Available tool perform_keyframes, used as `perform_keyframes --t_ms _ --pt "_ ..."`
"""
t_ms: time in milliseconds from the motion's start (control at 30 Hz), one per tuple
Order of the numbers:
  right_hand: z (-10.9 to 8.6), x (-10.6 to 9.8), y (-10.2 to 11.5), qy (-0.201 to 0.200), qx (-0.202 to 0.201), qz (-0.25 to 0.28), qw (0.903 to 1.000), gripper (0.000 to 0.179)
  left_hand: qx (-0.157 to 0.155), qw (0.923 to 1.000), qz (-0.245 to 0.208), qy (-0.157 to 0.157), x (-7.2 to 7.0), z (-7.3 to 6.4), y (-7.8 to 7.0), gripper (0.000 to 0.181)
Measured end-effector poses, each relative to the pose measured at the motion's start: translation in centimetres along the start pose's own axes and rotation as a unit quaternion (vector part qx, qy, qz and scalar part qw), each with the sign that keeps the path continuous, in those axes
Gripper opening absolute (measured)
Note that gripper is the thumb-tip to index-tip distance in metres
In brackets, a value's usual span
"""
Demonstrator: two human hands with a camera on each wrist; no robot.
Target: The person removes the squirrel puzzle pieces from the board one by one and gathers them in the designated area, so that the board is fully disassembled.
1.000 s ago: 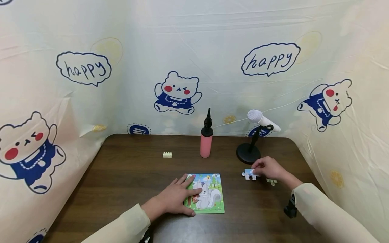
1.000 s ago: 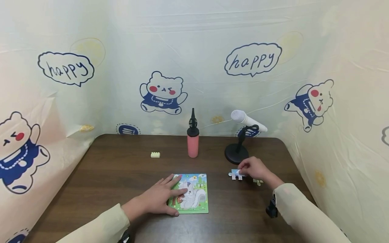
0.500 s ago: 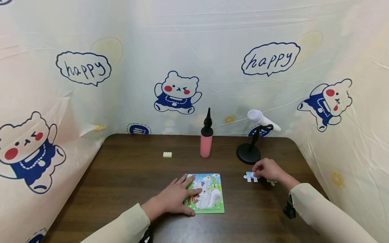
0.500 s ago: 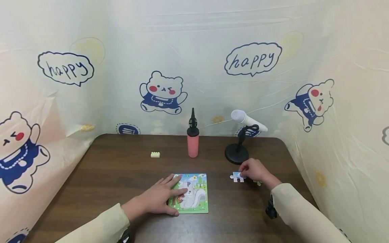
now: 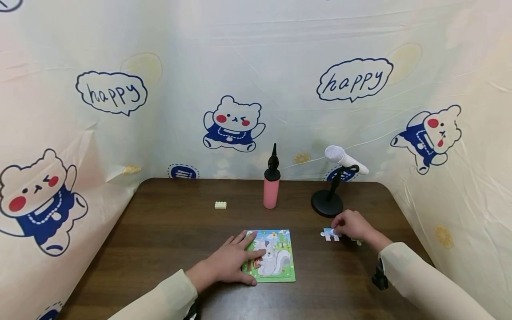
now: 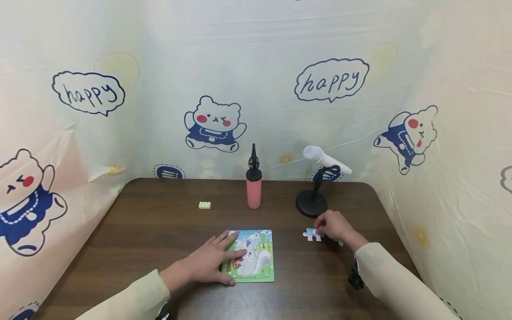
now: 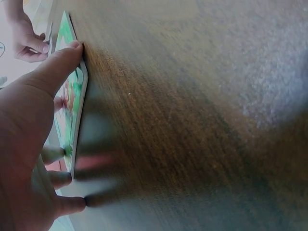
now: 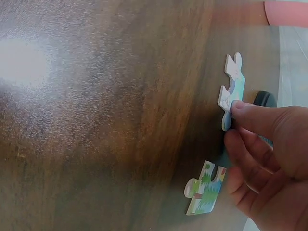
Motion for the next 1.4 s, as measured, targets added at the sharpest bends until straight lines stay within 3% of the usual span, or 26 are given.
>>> perform_keyframes --t_ms 267,533,767,967,1167,1400 --pt "0.0 -0.6 1.2 -0.002 -0.010 -0.007 0.9999 0.008 0.023 0.9992 -0.026 -0.019 0.0 -0.3 0.7 0.085" --pt "0.8 -1.0 7.0 0.010 -0.090 -0.002 0.9959 0.011 0.027 0.9981 -0.041 -0.036 -0.4 -1.7 2.5 0.082" --pt "2.7 2.1 12.6 0.033 -0.118 0.004 0.9925 0.012 0.037 0.9985 -0.027 -0.032 -0.7 -2.5 3.2 0.079" --pt "3.9 5.4 16.4 0.049 -0.145 0.017 0.9881 0.015 0.027 0.9991 -0.030 -0.009 -0.4 -2.5 3.2 0.078" --pt "4.1 8.1 18.7 0.075 -0.162 0.052 0.9825 0.019 0.020 0.9994 -0.028 -0.004 0.0 -2.5 3.1 0.077" --pt "4.1 10.5 20.0 0.092 -0.165 0.074 0.9792 0.023 0.011 0.9990 -0.040 -0.013 -0.1 -2.5 2.8 0.075"
Point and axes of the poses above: each hand's wrist, its own z-axis towards the middle knuckle, its own x-axis out of the palm, y = z × x, the point moved 5 cm from there along z, towards the middle knuckle, and after that the axes turned 3 degrees about -x, right-handed, at the moved point
